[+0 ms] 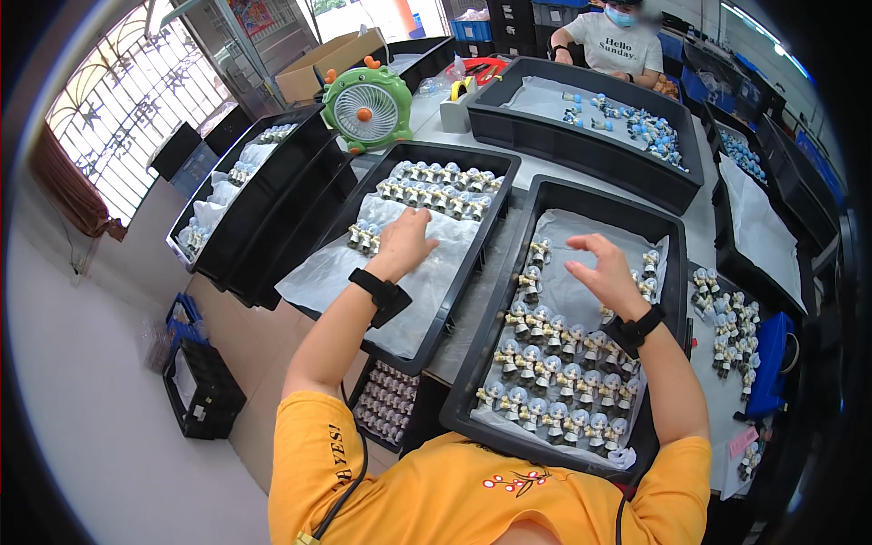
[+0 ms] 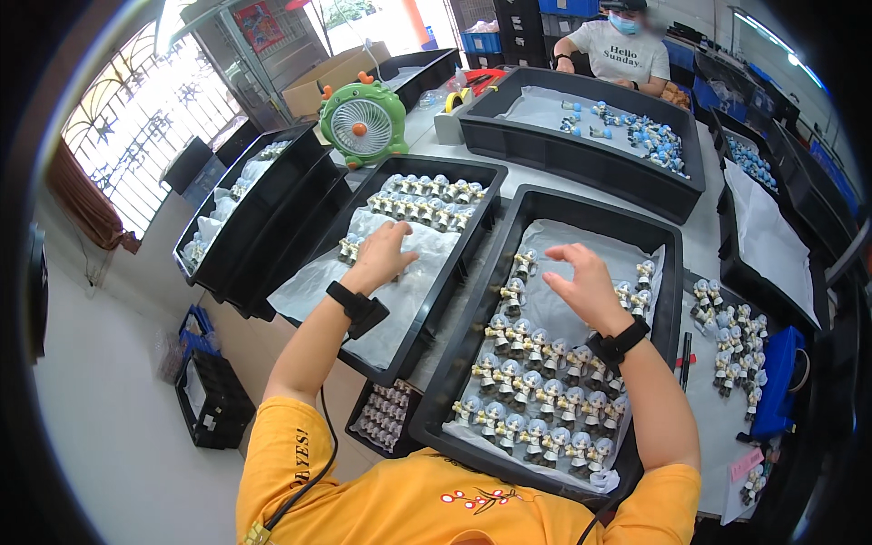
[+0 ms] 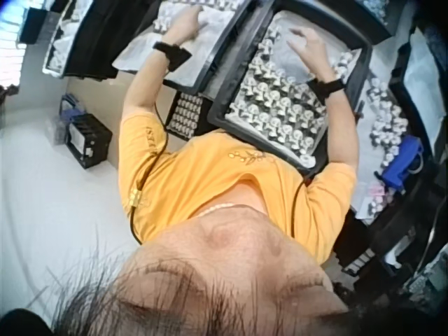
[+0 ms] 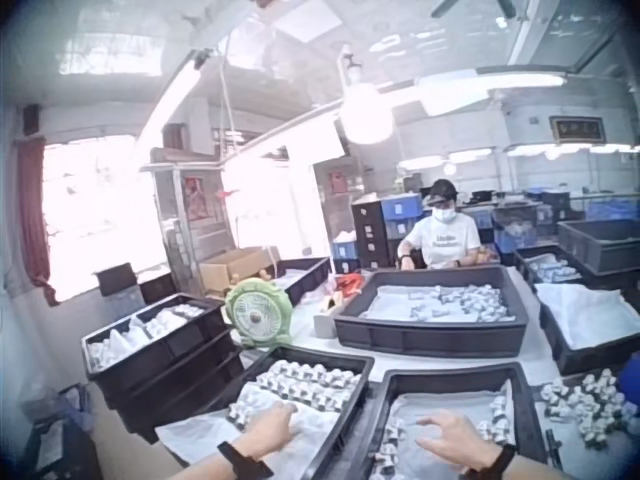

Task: Inspecting small toy figurines by picking them up from a tray and placing them in a bin or another tray.

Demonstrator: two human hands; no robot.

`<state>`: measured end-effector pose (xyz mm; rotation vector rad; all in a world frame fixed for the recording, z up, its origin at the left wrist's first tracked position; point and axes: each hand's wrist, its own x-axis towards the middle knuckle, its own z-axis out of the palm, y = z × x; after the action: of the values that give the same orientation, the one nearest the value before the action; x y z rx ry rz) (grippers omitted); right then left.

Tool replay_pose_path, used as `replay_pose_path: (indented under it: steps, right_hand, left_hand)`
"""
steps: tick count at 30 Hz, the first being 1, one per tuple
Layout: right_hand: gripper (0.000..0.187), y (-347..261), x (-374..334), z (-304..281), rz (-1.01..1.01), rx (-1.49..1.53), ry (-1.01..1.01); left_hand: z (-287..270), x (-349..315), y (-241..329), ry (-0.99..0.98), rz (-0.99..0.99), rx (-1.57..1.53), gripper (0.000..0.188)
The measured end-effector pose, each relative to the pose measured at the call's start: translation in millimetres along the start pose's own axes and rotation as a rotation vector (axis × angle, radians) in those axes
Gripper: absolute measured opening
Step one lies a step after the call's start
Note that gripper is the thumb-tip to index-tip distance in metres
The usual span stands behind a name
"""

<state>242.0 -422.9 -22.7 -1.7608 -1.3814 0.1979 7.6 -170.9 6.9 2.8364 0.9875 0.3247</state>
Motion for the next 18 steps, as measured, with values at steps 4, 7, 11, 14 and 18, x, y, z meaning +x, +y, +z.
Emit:
replay_pose_path:
  steps: [4, 7, 11, 14, 18]
  right_hand:
    - [0.030, 3, -5, 24, 0.037, 0.034, -0.166]
    - [0.037, 2, 0, 38, 0.090, -0.059, -0.260]
    - [0.048, -15, 11, 55, 0.123, -0.269, -0.339]
    - [0.050, -22, 15, 66, 0.157, -0.426, -0.382]
    - [0.047, -14, 17, 68, 0.181, -0.345, -0.363]
  left_hand:
    - [-21, -8, 68, -0.083, 0.169, -0.722, 0.035]
    - [-21, -14, 108, -0.190, 0.207, -1.173, 0.031]
    - [-7, -14, 110, -0.183, 0.184, -1.312, 0.026]
    - [8, -12, 98, -0.137, 0.101, -1.338, 0.025]
    - [9, -11, 99, -0.130, 0.094, -1.367, 0.024]
